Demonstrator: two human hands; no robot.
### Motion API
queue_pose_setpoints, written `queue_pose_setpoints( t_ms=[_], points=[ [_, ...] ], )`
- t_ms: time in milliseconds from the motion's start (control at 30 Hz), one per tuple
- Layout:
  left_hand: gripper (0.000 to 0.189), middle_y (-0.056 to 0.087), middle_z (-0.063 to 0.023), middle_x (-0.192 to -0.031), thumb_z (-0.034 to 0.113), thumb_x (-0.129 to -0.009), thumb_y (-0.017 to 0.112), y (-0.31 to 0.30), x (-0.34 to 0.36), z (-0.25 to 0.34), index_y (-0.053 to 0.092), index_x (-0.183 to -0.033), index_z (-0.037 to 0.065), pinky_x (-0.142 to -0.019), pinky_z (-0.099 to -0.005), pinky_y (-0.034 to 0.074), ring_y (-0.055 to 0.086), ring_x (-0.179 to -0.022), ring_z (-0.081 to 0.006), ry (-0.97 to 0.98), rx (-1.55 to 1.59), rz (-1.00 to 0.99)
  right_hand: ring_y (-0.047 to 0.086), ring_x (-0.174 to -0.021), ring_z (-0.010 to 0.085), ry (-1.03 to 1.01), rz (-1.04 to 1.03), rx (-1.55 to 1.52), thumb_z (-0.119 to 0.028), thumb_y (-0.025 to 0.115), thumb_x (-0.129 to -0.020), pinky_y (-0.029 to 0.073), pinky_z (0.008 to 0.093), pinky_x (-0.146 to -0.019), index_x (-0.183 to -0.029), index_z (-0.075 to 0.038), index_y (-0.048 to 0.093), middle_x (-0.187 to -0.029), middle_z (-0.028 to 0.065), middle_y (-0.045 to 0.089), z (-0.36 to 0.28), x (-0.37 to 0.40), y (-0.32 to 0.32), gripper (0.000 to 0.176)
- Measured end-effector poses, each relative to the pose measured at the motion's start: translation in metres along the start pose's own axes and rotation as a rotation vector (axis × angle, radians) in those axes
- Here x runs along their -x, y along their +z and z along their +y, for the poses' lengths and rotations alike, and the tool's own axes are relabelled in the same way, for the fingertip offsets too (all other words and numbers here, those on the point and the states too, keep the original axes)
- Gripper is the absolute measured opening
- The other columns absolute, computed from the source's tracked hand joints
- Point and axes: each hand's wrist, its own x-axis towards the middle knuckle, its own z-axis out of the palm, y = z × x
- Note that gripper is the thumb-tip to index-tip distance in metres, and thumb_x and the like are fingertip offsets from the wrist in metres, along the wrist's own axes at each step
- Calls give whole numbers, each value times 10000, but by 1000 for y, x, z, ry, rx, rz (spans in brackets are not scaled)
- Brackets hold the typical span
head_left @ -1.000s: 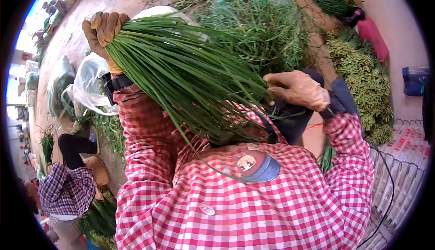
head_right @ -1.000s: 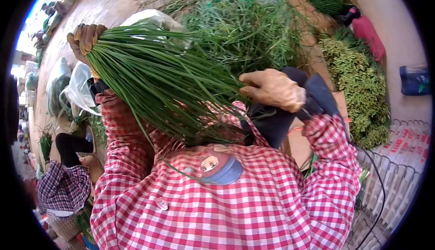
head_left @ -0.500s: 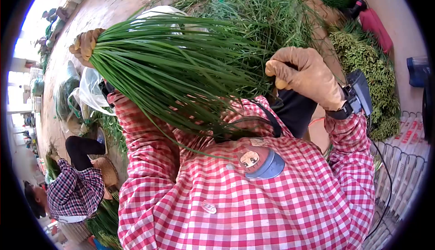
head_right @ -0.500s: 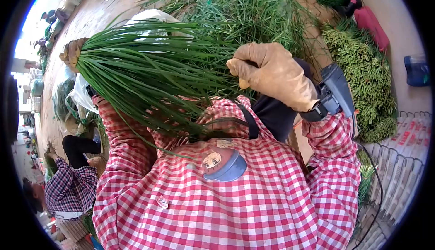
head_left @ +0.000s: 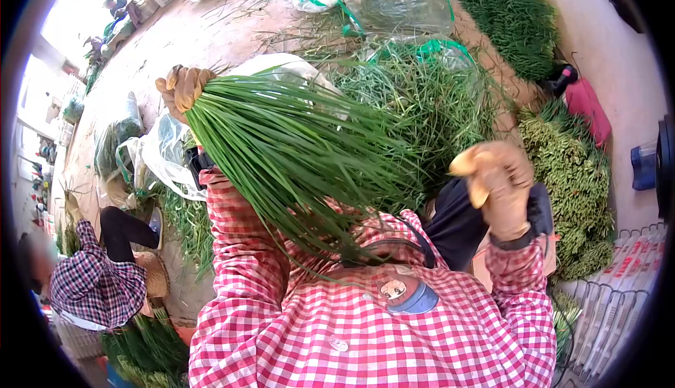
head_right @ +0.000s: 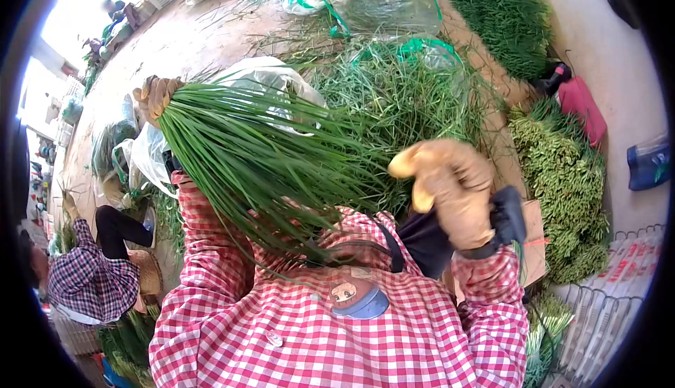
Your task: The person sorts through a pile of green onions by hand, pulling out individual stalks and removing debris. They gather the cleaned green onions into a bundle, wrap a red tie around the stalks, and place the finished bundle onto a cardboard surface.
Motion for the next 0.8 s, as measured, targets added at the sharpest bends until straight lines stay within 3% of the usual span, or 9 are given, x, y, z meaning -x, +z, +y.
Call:
queue_pose_setpoints(
  t_ms=[100, 267, 433, 467, 533, 633, 700, 767, 800],
  points=[
    [366, 443, 31, -495, 308, -988, 367, 6, -4, -19, 548, -833, 30, -587, -245, 365, 410, -494, -94, 50, 55, -33, 551, -592, 40, -119, 10, 478, 44, 486, -887, 468, 198, -502, -1288, -62, 506, -1176, 109, 622, -16, -37, 17, 416],
    [329, 431, 52, -490, 327, -994, 387, 34, -25, -55, 488, -809, 74, -566, -237, 365, 422, -490, -83, 34, 119, -79, 600, -570, 144, -135, -343, 1723, -183, 567, -888, 499, 275, -508, -1330, -231, 488, -767, 94, 620, 8, -90, 46, 452],
    [332, 435, 47, -502, 338, -997, 374, 46, -35, -71, 479, -806, 87, -566, -254, 363, 438, -505, -84, 19, 157, -100, 599, -618, 251, -529, -397, 1205, -240, 595, -862, 486, 367, -561, -1204, -201, 583, -697, 89, 578, 11, -112, 44, 345],
    [335, 435, 47, -504, 340, -998, 369, 48, -37, -72, 479, -807, 88, -565, -256, 361, 438, -506, -85, 27, 166, -105, 594, -642, 314, -583, -416, 1043, -164, 569, -810, 508, 407, -634, -961, -92, 624, -681, 98, 556, 18, -112, 42, 176],
    [348, 427, 48, -502, 351, -999, 359, 44, -35, -69, 491, -822, 83, -566, -261, 354, 437, -506, -85, 23, 174, -103, 591, -652, 303, -539, -538, 1163, -151, 577, -805, 483, 400, -603, -945, -101, 614, -709, 97, 568, 16, -95, 39, 153],
    [345, 439, 42, -518, 339, -999, 362, 37, -35, -54, 503, -834, 72, -559, -258, 351, 420, -501, -83, 19, 97, -80, 599, -688, 308, -313, -774, 1301, -105, 563, -770, 482, 407, -602, -889, -100, 604, -731, 106, 578, 16, -57, 24, 125],
    [343, 518, 10, -621, 349, -991, 374, 43, -34, -51, 534, -906, 58, -633, -259, 419, 467, -541, -103, -79, -99, 97, 619, -736, 307, -95, -825, 1445, -95, 570, -769, 498, 415, -636, -891, -88, 607, -777, 118, 609, 59, -31, -17, 128],
    [341, 560, -10, -703, 346, -988, 373, 53, -38, -59, 551, -968, 56, -732, -271, 464, 526, -609, -116, -265, -312, 309, 632, -774, 306, 606, -645, 1694, -118, 591, -813, 513, 395, -671, -995, -85, 623, -898, 138, 648, 54, -34, -49, 187],
    [335, 593, -27, -788, 349, -979, 390, 34, -43, -82, 560, -1019, 63, -773, -306, 484, 570, -678, -144, -299, -756, 285, 640, -776, 274, 574, -334, 1524, -143, 607, -833, 520, 376, -704, -1095, -78, 592, -876, 135, 650, 30, -37, -37, 270]
  ],
)
